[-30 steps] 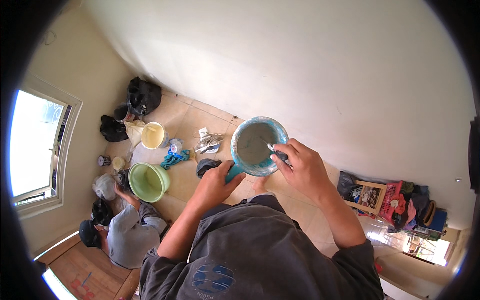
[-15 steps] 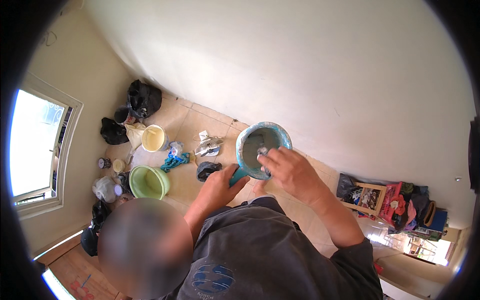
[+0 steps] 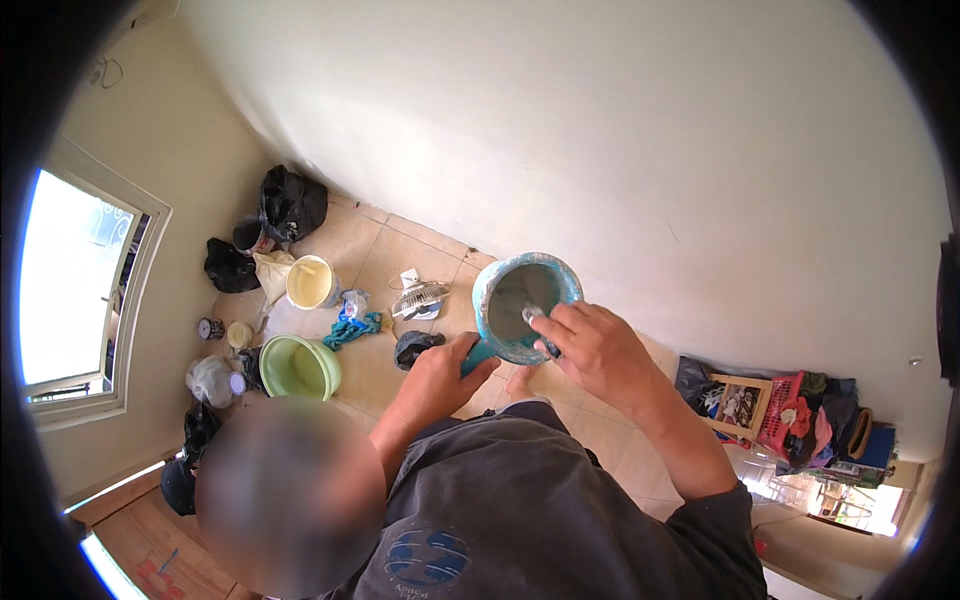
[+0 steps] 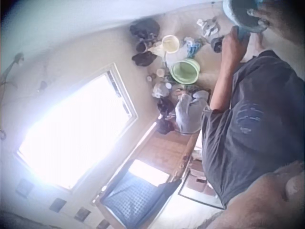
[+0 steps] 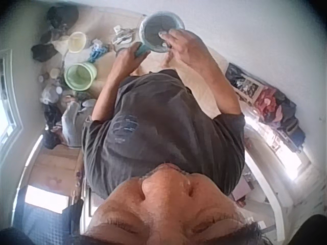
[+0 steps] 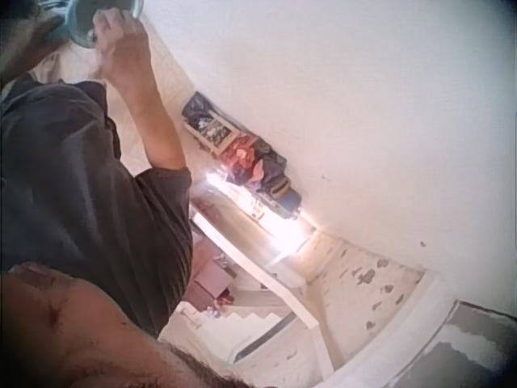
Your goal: The person mixes paint in a scoop and a bucket using a stick, moving aside plastic bags and another bucket while working.
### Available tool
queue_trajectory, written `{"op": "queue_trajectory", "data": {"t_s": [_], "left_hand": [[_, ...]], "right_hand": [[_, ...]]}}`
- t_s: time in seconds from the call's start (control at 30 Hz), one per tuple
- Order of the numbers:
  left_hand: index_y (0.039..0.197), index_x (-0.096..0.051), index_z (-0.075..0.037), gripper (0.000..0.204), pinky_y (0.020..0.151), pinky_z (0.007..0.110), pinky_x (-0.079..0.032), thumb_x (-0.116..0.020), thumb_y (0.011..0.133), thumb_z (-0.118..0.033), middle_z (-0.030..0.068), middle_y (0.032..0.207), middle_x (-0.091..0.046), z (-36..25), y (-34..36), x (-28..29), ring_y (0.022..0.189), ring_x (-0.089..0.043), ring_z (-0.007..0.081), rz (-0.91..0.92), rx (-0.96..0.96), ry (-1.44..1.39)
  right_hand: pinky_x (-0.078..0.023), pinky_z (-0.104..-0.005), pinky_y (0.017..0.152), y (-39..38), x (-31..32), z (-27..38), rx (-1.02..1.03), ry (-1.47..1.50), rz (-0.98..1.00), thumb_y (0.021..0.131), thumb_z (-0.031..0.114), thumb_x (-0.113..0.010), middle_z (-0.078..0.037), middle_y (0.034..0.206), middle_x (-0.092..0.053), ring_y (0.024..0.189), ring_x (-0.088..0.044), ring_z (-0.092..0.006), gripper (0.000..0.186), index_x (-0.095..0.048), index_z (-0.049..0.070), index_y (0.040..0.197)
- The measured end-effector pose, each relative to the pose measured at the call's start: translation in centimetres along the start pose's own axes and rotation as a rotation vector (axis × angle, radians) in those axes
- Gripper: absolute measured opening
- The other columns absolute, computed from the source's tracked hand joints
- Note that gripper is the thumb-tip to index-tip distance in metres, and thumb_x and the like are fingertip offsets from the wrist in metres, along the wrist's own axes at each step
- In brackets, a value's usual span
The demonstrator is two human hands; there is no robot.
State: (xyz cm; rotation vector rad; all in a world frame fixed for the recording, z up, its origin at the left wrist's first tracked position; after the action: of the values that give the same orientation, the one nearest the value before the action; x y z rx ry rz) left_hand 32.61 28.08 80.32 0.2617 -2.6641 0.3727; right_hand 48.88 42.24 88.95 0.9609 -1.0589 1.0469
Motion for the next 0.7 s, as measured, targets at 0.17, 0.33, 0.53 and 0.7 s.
{"op": "queue_trajectory", "data": {"t_s": [0.17, 0.33, 0.53, 0.7], "left_hand": [[0.108, -0.065, -0.003, 0.034, 0.068, 0.049, -0.052, -0.069, 0.091, -0.031, 0.0234, 0.081, -0.068, -0.3, -0.1, -0.1, 0.077, -0.068, 0.0417, -0.059, -0.039, 0.009], [0.109, -0.065, -0.002, 0.036, 0.066, 0.046, -0.050, -0.071, 0.090, -0.032, 0.0228, 0.081, -0.067, 0.1, -0.3, -0.2, 0.075, -0.066, 0.0405, -0.075, -0.013, 0.040], [0.113, -0.063, -0.001, 0.039, 0.069, 0.049, -0.051, -0.069, 0.091, -0.033, 0.0243, 0.082, -0.068, -0.1, -0.4, -0.4, 0.079, -0.067, 0.0423, -0.063, -0.023, 0.055], [0.112, -0.062, 0.000, 0.040, 0.069, 0.049, -0.050, -0.069, 0.091, -0.034, 0.0250, 0.083, -0.068, -0.2, -0.8, -0.5, 0.079, -0.067, 0.0431, -0.102, 0.031, 0.057]], "right_hand": [[-0.055, -0.0365, 0.073, -0.7, -0.4, -0.3, -0.169, 0.017, -0.068, 0.085, 0.015, -0.072, -0.010, 0.092, -0.061, 0.082, -0.065, -0.0263, 0.029, -0.065, 0.001, 0.109], [-0.055, -0.0389, 0.067, -0.4, 0.1, -0.1, -0.313, 0.140, -0.189, 0.089, 0.017, -0.071, -0.011, 0.089, -0.063, 0.076, -0.067, -0.0289, 0.022, -0.066, 0.004, 0.106], [-0.050, -0.0318, 0.056, -2.1, -2.0, -0.9, -0.579, 0.418, -0.309, 0.092, 0.017, -0.071, -0.012, 0.080, -0.068, 0.061, -0.064, -0.0194, 0.019, -0.067, 0.000, 0.100], [-0.046, -0.0265, 0.055, -3.4, -2.3, -1.8, -0.817, 0.638, -0.293, 0.092, 0.023, -0.074, -0.006, 0.070, -0.062, 0.058, -0.054, -0.0092, 0.030, -0.063, 0.001, 0.109]]}}
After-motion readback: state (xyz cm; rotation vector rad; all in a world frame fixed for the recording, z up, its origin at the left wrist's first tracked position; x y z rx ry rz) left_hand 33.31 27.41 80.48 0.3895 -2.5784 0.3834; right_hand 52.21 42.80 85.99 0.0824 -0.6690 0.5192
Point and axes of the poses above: each hand's wrist, its own y-axis towards the middle knuckle, its own x-axis out of the back of the hand, z = x × y, the point moved 2 cm from there along y, towards the middle knuckle
